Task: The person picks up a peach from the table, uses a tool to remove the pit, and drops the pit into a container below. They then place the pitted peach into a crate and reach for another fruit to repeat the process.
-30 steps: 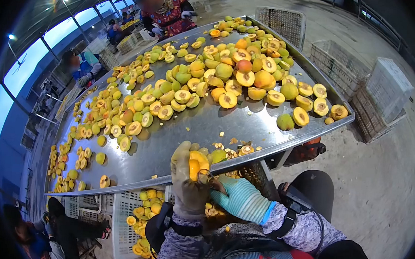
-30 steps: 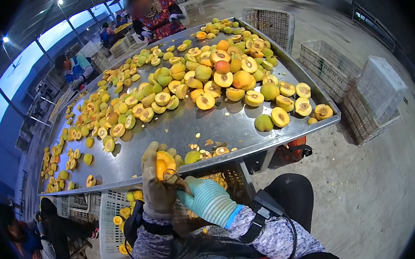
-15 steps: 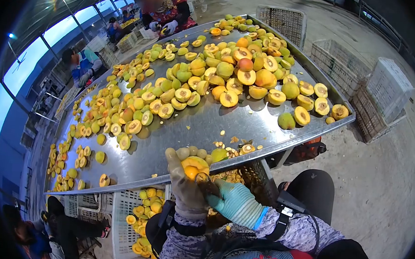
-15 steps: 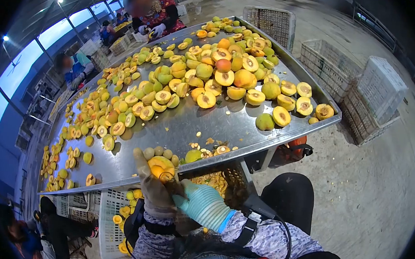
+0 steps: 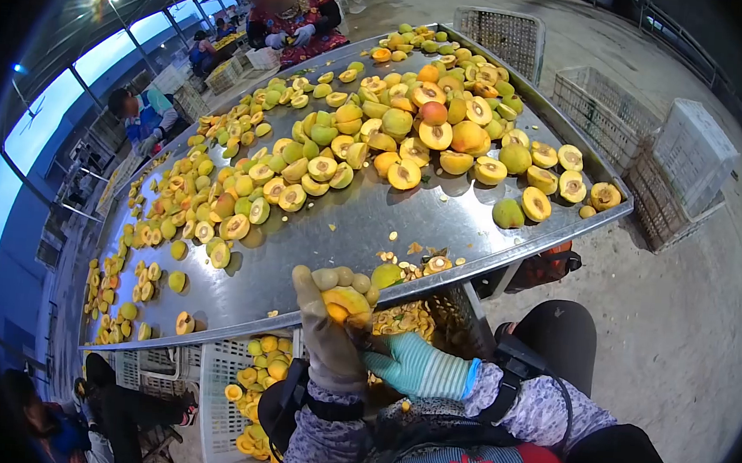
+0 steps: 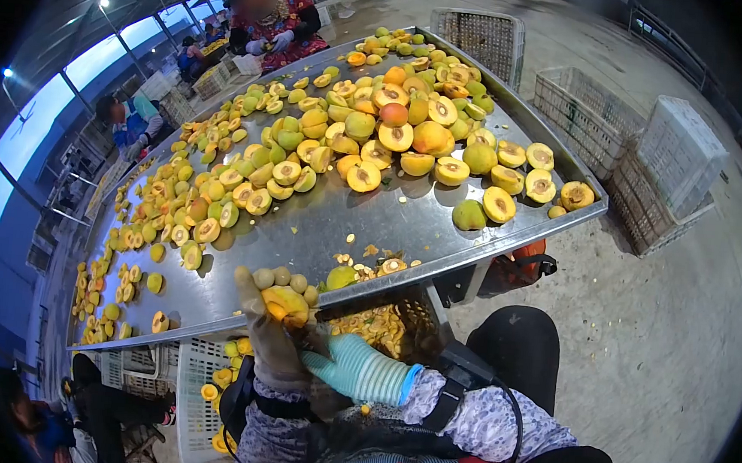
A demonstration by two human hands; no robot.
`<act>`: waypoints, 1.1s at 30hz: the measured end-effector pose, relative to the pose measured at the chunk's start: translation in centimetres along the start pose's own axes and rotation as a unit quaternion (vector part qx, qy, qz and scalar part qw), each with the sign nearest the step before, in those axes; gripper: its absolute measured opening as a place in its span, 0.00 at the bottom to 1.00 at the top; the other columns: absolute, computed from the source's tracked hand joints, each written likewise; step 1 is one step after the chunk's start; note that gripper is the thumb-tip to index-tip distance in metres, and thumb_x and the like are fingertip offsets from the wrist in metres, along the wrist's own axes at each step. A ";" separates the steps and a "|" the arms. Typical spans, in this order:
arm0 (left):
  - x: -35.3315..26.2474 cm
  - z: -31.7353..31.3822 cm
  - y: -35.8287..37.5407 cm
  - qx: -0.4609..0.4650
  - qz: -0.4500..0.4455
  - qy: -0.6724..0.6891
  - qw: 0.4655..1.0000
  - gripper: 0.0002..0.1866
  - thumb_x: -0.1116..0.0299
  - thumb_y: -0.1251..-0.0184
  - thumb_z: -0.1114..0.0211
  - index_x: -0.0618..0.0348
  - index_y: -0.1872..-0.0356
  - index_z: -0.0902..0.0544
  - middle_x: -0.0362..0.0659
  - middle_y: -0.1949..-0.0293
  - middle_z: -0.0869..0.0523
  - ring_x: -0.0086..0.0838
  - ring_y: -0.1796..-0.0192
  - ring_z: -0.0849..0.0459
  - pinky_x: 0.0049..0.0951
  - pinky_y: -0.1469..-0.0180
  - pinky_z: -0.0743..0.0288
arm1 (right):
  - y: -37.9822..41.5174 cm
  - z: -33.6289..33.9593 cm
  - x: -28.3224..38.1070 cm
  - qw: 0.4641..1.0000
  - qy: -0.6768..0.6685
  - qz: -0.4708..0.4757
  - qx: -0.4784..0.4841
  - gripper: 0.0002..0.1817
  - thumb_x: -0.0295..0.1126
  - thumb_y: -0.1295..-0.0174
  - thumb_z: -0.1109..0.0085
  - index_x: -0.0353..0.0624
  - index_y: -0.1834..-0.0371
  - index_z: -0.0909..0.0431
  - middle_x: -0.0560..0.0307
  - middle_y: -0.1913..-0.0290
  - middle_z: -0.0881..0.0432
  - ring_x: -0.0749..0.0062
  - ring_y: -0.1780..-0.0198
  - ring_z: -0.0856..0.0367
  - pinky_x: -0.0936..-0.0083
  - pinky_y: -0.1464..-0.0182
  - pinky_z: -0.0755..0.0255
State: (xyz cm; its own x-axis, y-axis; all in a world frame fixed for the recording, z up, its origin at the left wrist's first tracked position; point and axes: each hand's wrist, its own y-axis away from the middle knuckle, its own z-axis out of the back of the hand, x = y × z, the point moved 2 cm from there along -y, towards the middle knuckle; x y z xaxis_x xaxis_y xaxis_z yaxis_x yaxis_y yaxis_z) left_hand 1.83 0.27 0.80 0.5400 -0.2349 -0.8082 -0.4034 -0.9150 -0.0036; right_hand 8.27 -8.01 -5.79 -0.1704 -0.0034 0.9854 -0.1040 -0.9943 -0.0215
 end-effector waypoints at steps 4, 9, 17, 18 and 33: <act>-0.7 0.3 -0.1 0.078 -0.022 -0.106 0.991 0.26 0.42 0.23 0.48 0.59 0.60 0.24 0.44 0.65 0.21 0.32 0.61 0.19 0.33 0.56 0.22 | 0.2 0.9 0.2 0.989 -0.053 -0.091 0.099 0.23 0.49 0.26 0.52 0.38 0.50 0.22 0.42 0.74 0.18 0.56 0.75 0.17 0.62 0.70 0.21; -0.2 1.0 -0.7 0.019 0.027 0.027 0.999 0.24 0.44 0.21 0.50 0.59 0.55 0.25 0.43 0.59 0.22 0.30 0.56 0.20 0.33 0.50 0.22 | 1.3 2.8 0.0 0.979 0.033 -0.073 0.189 0.26 0.54 0.27 0.55 0.41 0.50 0.20 0.42 0.75 0.19 0.55 0.79 0.19 0.62 0.71 0.21; -1.9 2.7 0.0 0.104 -0.306 -0.447 0.834 0.15 0.56 0.21 0.44 0.56 0.47 0.24 0.41 0.52 0.21 0.29 0.51 0.19 0.28 0.49 0.21 | 1.7 3.5 3.7 0.990 0.140 0.029 -0.003 0.23 0.51 0.31 0.51 0.44 0.52 0.17 0.37 0.63 0.16 0.41 0.60 0.16 0.53 0.55 0.22; -2.6 2.3 0.3 0.107 -0.346 -0.534 0.764 0.15 0.57 0.21 0.44 0.57 0.48 0.23 0.42 0.52 0.20 0.28 0.51 0.18 0.28 0.50 0.20 | 1.9 3.5 4.4 0.957 0.284 -0.030 0.043 0.22 0.51 0.31 0.50 0.44 0.55 0.17 0.39 0.64 0.15 0.43 0.60 0.15 0.53 0.55 0.22; -6.7 4.8 -9.7 0.154 -0.070 -0.450 0.877 0.39 0.40 0.29 0.40 0.57 0.28 0.33 0.46 0.38 0.22 0.32 0.45 0.18 0.34 0.44 0.22 | 1.7 6.0 3.6 0.941 0.336 -0.025 0.036 0.20 0.51 0.34 0.45 0.44 0.54 0.26 0.44 0.70 0.15 0.46 0.65 0.15 0.54 0.64 0.22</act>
State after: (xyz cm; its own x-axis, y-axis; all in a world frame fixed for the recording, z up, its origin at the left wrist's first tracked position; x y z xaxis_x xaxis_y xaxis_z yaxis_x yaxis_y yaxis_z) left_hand -1.47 12.31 3.45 -0.1445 0.3535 -0.9242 -0.6346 -0.7497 -0.1875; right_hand 13.36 -10.31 -1.29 -0.7506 0.0885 0.6548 -0.0669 -0.9961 0.0580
